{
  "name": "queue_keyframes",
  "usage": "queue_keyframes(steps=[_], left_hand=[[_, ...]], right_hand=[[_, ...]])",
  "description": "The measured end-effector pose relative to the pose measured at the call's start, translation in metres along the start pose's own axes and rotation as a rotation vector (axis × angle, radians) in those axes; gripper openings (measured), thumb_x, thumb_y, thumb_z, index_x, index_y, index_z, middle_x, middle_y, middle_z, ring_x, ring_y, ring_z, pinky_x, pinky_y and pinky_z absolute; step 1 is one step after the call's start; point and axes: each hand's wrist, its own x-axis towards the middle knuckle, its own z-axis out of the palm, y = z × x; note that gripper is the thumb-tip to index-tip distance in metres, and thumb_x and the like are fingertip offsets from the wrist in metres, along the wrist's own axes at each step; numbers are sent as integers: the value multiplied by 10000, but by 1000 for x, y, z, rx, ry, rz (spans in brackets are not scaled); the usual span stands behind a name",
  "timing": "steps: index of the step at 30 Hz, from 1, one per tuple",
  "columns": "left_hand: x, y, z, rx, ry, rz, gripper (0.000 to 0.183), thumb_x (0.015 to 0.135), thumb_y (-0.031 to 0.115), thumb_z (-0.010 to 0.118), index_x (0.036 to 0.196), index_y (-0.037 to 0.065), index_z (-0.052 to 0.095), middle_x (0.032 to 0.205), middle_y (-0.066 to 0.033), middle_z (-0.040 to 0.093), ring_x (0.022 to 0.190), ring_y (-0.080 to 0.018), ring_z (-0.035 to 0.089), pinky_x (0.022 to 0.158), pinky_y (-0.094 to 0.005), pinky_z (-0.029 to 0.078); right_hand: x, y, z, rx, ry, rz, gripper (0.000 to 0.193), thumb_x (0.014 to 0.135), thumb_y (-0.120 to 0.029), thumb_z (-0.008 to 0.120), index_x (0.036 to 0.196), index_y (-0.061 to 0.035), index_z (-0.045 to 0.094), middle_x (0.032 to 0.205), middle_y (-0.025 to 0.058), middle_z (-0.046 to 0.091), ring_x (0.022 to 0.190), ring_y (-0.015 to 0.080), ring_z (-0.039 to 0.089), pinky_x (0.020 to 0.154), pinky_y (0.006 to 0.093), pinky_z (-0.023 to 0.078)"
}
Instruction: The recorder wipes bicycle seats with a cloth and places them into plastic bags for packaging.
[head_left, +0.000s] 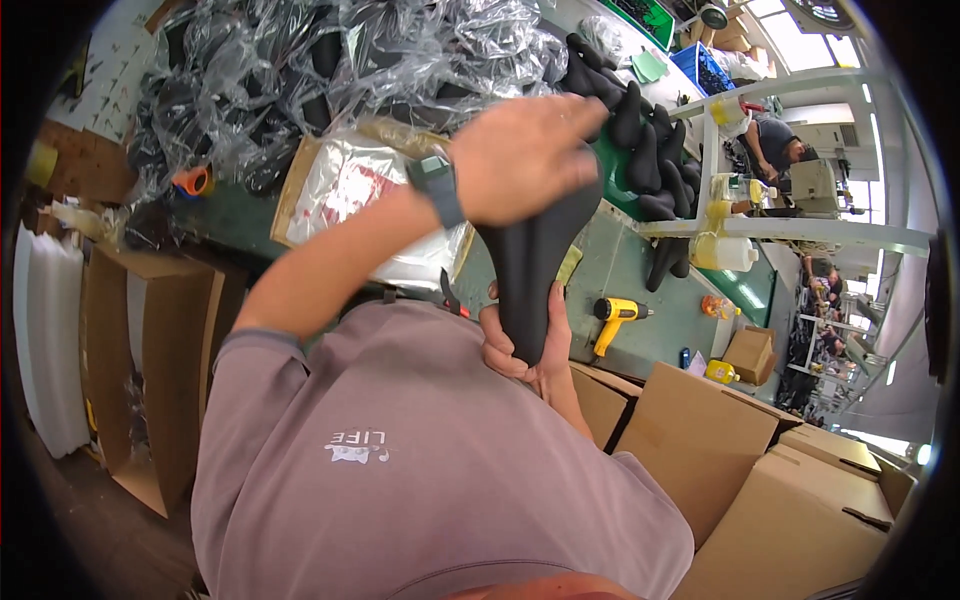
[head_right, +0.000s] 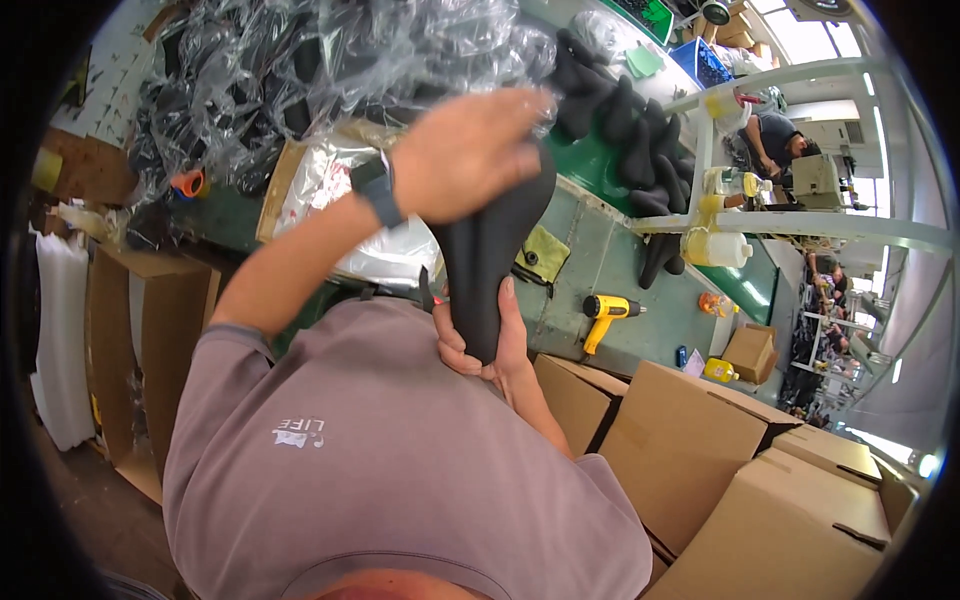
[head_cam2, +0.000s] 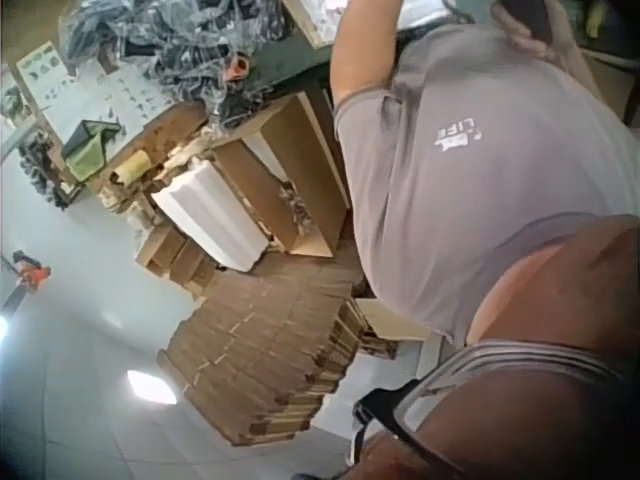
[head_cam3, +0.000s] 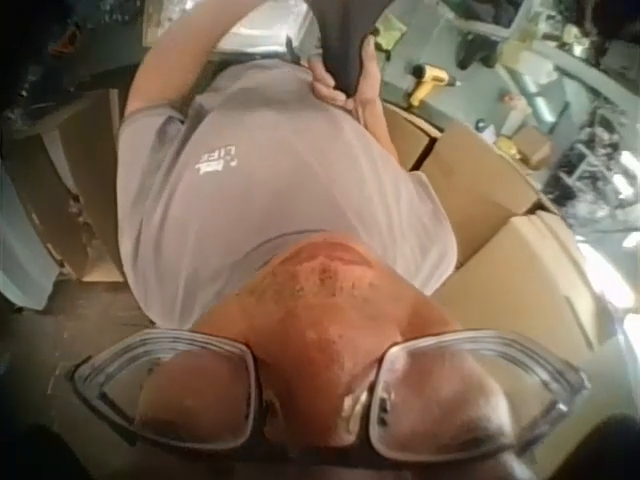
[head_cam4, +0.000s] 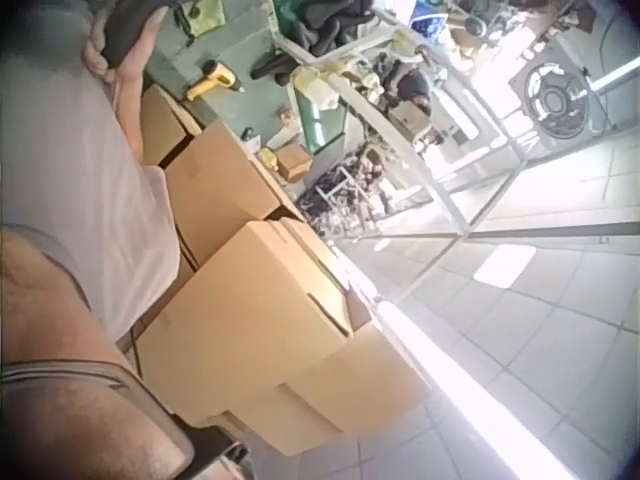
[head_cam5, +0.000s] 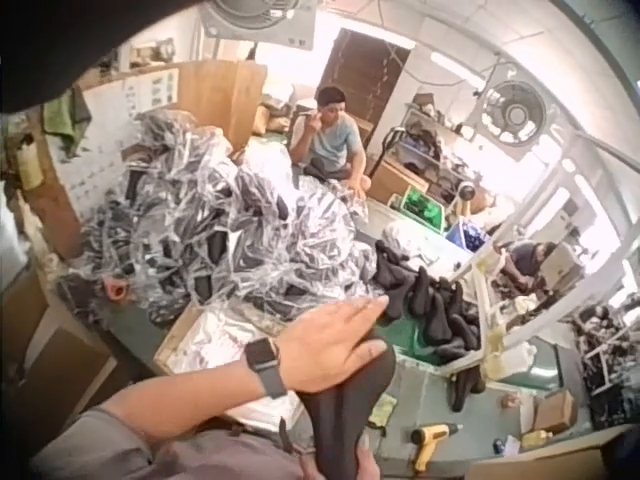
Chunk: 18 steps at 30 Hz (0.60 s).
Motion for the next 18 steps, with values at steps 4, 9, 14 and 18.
queue_keyframes(steps=[4,9,14,18], left_hand=[[6,-61,-23,32,-167,-381,503,1139,391,584,1458,11,674,1396,-151,748,1206,-360,749,1071,-446,580],[-65,-15,-48,-661,-39,-221,717,911,448,884,1459,32,680,1226,-152,743,1164,-370,727,1088,-471,560],[-70,17,-38,-342,106,-241,580,869,398,894,1331,76,756,1186,-129,753,1083,-376,747,967,-460,598],[-63,-41,-7,-646,144,-431,275,1068,294,720,1167,48,797,925,-99,779,897,-274,767,800,-372,585]], right_hand=[[-5,14,-6,45,-87,16,921,1079,-865,318,1474,-57,516,765,112,518,407,129,357,366,277,321],[-11,19,-9,71,-156,-13,979,1053,-897,332,1487,-31,474,774,113,527,402,127,363,367,283,315],[-14,25,-15,109,-179,22,982,1054,-886,382,1510,-16,389,758,114,538,401,126,405,370,278,296],[-8,30,-13,133,-138,45,976,1055,-884,378,1509,-19,403,771,116,538,404,126,401,365,283,302]])
